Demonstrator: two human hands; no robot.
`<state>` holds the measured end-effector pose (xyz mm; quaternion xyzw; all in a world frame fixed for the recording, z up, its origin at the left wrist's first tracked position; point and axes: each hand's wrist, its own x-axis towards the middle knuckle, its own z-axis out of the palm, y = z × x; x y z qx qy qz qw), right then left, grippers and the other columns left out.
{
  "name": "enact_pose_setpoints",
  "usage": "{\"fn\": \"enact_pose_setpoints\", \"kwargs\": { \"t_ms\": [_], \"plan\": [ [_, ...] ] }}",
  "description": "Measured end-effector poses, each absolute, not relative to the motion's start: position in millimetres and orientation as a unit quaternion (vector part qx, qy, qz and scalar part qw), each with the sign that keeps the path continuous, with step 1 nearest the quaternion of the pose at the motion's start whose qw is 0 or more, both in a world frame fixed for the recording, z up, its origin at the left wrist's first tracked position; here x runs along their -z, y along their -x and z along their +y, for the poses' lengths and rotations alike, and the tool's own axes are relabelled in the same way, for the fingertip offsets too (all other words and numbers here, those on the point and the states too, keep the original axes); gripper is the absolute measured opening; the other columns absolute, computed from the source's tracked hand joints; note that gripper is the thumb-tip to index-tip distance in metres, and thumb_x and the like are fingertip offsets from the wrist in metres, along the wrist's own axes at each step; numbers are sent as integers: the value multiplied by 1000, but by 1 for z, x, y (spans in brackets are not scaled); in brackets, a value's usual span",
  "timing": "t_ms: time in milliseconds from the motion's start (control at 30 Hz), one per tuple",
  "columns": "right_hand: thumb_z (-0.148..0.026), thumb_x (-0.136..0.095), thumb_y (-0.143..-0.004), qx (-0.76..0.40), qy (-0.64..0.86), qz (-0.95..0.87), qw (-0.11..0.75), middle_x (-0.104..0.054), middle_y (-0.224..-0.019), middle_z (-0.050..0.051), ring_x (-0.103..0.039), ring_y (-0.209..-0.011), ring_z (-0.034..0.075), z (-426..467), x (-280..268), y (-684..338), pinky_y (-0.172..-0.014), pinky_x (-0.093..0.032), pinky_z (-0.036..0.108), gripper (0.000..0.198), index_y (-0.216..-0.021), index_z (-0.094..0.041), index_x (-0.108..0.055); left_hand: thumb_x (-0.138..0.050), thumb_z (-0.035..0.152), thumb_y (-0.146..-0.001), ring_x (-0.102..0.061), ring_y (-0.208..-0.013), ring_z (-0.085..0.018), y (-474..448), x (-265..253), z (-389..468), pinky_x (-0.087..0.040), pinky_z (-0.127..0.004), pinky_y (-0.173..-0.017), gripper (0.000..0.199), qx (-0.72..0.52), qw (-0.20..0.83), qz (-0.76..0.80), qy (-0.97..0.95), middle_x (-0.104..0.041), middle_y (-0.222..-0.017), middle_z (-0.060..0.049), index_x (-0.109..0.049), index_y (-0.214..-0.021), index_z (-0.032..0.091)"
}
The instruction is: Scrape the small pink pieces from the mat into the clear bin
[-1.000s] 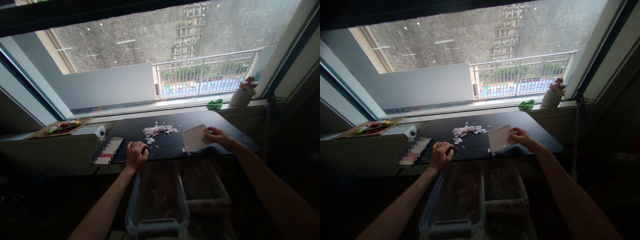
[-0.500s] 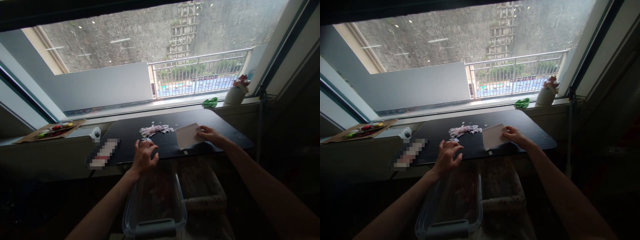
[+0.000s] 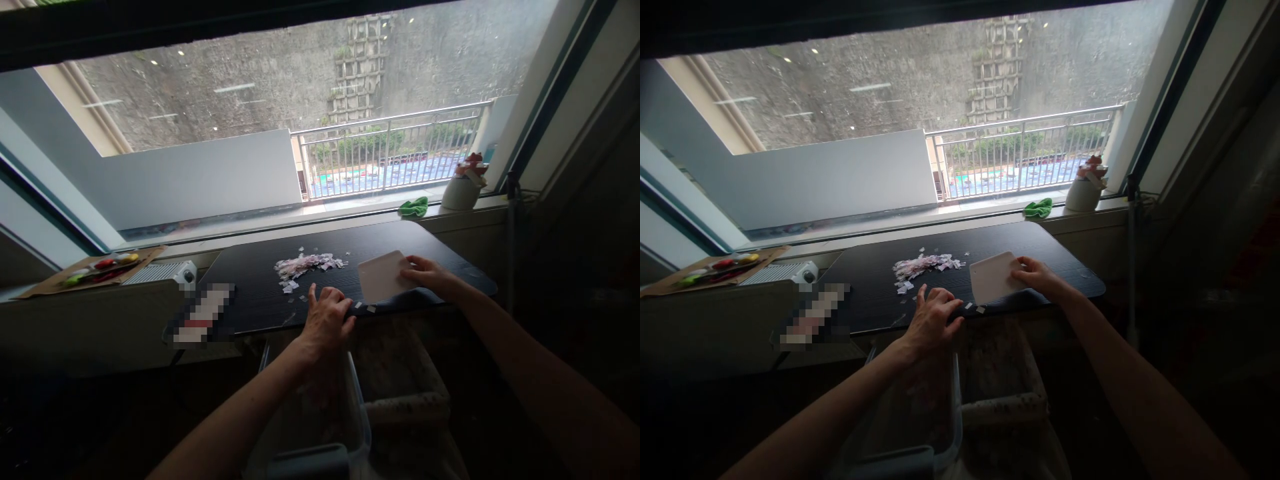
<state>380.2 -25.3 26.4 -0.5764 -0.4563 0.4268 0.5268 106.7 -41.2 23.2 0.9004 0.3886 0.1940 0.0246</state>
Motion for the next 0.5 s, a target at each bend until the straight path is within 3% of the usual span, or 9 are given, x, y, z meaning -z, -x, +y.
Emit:
{"fn": "enact_pose_setpoints", "kwargs": {
  "t_ms": [233,500],
  "plan": [
    [-20,-69,-68,-419,581,-491,496,-75,-77,2,-70,-67,18,-31,-25,-386,-64,-58,29,20,-87,-20,-64,-60,27,-81,-51,-106,-26,-114,-18,-44,-17,-64,-111,12,-206,19,396,-895,-62,-98,-5,-66,-91,24],
    [-20,-63,-71,-396,577,-474,534,-73,-77,0,-69,-67,17,-19,-23,-365,-68,-58,29,19,-89,-21,-61,-60,27,-81,-51,-105,-26,-111,-18,-45,-16,-65,-110,12,-202,15,417,-886,-63,-97,-6,-67,-90,22]
  ]
}}
